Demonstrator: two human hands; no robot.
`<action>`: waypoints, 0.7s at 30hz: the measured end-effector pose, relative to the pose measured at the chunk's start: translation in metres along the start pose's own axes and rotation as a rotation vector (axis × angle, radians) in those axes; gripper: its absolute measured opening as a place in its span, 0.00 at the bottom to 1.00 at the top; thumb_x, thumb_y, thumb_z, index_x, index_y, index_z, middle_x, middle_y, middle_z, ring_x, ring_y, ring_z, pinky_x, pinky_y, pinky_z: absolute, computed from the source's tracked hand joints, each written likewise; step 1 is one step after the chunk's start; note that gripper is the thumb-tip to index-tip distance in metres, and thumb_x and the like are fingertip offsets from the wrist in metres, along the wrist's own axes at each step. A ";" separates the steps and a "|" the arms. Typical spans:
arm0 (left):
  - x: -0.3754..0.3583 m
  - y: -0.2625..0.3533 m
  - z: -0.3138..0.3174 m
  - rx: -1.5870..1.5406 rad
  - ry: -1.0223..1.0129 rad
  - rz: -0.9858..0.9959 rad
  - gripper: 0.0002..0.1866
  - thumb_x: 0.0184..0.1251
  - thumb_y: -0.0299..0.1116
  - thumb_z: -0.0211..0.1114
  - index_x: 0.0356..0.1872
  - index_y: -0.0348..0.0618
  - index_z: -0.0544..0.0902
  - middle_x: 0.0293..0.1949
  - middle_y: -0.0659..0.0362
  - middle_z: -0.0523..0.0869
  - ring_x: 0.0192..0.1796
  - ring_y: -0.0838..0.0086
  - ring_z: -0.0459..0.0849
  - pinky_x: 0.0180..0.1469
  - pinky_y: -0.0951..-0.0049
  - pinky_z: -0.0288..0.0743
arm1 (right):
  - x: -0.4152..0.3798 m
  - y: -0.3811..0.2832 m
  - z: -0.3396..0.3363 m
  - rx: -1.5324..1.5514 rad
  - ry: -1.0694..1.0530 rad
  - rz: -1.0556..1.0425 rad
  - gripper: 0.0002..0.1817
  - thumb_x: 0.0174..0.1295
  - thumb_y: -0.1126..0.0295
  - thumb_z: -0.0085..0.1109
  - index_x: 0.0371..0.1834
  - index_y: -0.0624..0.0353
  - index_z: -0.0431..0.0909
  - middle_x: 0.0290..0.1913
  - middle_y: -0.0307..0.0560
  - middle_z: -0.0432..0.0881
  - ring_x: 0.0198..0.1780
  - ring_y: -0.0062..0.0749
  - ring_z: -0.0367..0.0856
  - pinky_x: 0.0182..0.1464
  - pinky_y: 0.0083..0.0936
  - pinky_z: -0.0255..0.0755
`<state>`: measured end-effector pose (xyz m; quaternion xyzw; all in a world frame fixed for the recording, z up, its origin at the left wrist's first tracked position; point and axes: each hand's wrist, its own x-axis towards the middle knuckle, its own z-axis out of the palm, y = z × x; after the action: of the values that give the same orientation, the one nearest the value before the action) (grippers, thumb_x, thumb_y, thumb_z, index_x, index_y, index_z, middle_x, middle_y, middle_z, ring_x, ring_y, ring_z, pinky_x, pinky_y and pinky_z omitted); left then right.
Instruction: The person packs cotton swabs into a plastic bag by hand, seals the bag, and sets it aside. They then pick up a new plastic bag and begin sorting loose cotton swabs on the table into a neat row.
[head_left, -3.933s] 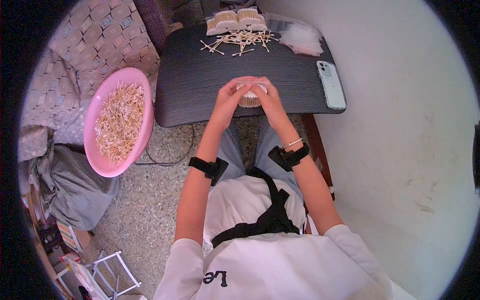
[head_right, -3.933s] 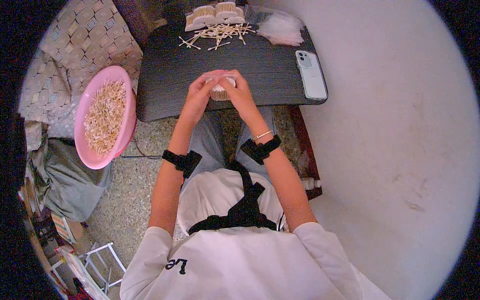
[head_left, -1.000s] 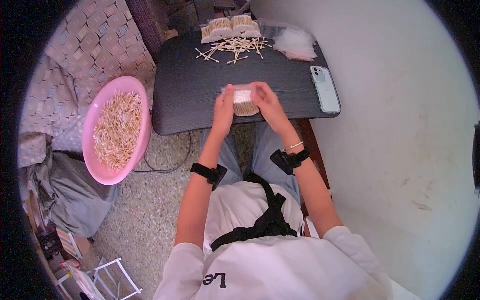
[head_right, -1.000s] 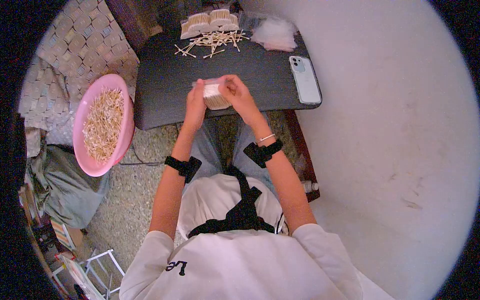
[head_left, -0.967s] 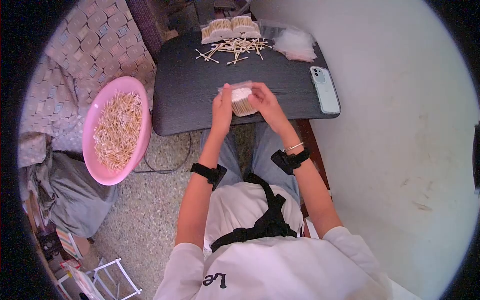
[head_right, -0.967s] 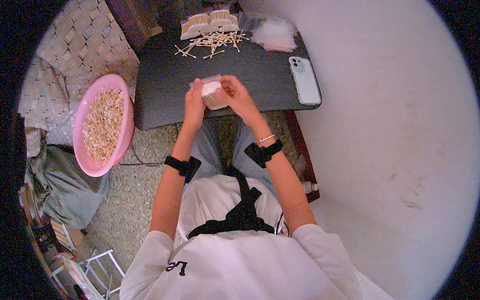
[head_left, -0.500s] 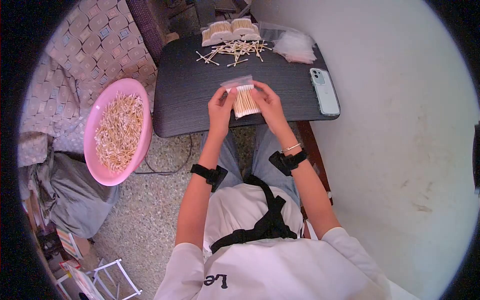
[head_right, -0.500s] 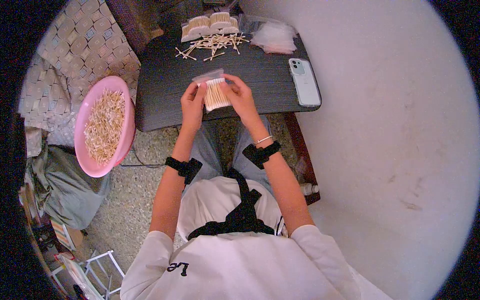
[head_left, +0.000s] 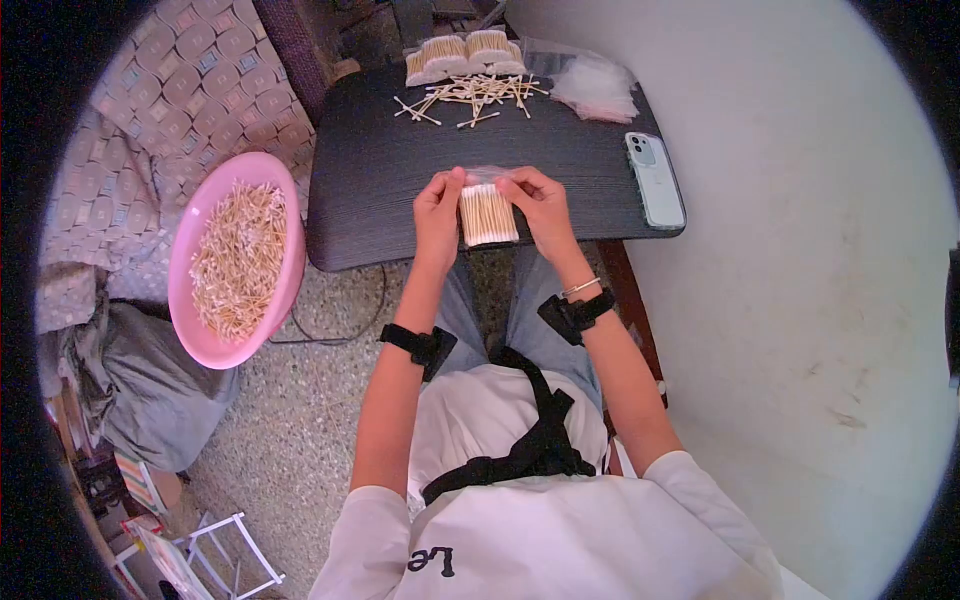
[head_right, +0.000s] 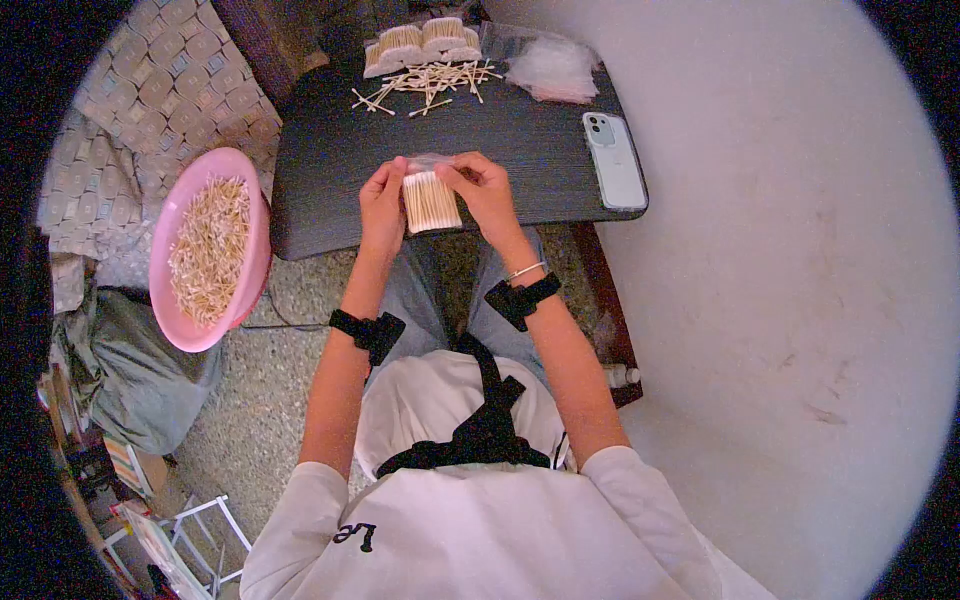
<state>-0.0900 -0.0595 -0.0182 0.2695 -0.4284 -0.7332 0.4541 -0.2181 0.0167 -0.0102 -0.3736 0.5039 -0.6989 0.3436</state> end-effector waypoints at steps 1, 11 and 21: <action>0.001 -0.002 -0.002 0.013 -0.007 0.000 0.15 0.74 0.41 0.59 0.33 0.39 0.82 0.29 0.67 0.80 0.32 0.87 0.73 0.35 0.82 0.69 | 0.000 0.001 0.000 -0.007 0.004 -0.014 0.08 0.61 0.69 0.66 0.31 0.64 0.81 0.30 0.33 0.75 0.33 0.16 0.72 0.38 0.16 0.67; -0.002 0.000 -0.003 0.065 -0.054 -0.016 0.17 0.75 0.44 0.56 0.35 0.40 0.81 0.30 0.64 0.83 0.29 0.84 0.79 0.32 0.80 0.75 | -0.002 0.001 -0.006 -0.067 -0.068 -0.008 0.09 0.62 0.69 0.65 0.28 0.62 0.80 0.29 0.32 0.74 0.32 0.14 0.69 0.35 0.15 0.65; -0.007 0.007 0.008 0.230 -0.103 0.055 0.10 0.67 0.29 0.65 0.47 0.37 0.80 0.43 0.61 0.85 0.45 0.80 0.81 0.50 0.77 0.74 | -0.002 -0.008 0.002 0.113 -0.024 0.020 0.08 0.65 0.68 0.62 0.40 0.60 0.76 0.36 0.33 0.78 0.39 0.14 0.74 0.41 0.16 0.71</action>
<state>-0.0899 -0.0515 -0.0086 0.2698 -0.5396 -0.6796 0.4175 -0.2166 0.0193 -0.0027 -0.3567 0.4631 -0.7184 0.3771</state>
